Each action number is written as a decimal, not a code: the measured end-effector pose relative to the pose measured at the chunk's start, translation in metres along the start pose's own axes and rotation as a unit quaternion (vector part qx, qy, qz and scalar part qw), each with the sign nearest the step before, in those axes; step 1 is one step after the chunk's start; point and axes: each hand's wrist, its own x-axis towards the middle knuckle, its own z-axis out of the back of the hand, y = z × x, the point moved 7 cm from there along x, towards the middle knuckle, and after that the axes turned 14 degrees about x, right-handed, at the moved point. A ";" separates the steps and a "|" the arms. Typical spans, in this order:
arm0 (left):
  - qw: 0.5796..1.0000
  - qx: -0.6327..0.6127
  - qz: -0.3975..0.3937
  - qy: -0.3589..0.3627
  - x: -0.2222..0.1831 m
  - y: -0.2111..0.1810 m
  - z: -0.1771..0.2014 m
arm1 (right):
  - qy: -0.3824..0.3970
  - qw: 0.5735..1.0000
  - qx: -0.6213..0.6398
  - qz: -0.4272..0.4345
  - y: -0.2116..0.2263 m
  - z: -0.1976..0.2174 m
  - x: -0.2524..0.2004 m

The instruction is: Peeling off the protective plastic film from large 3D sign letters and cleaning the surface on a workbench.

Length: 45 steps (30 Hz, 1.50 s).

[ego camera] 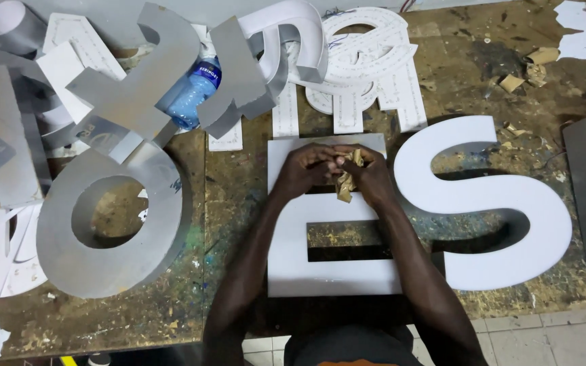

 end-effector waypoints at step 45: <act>0.947 0.316 0.033 -0.050 0.016 0.069 0.084 | 0.277 0.676 -0.675 0.102 -0.105 -0.071 0.101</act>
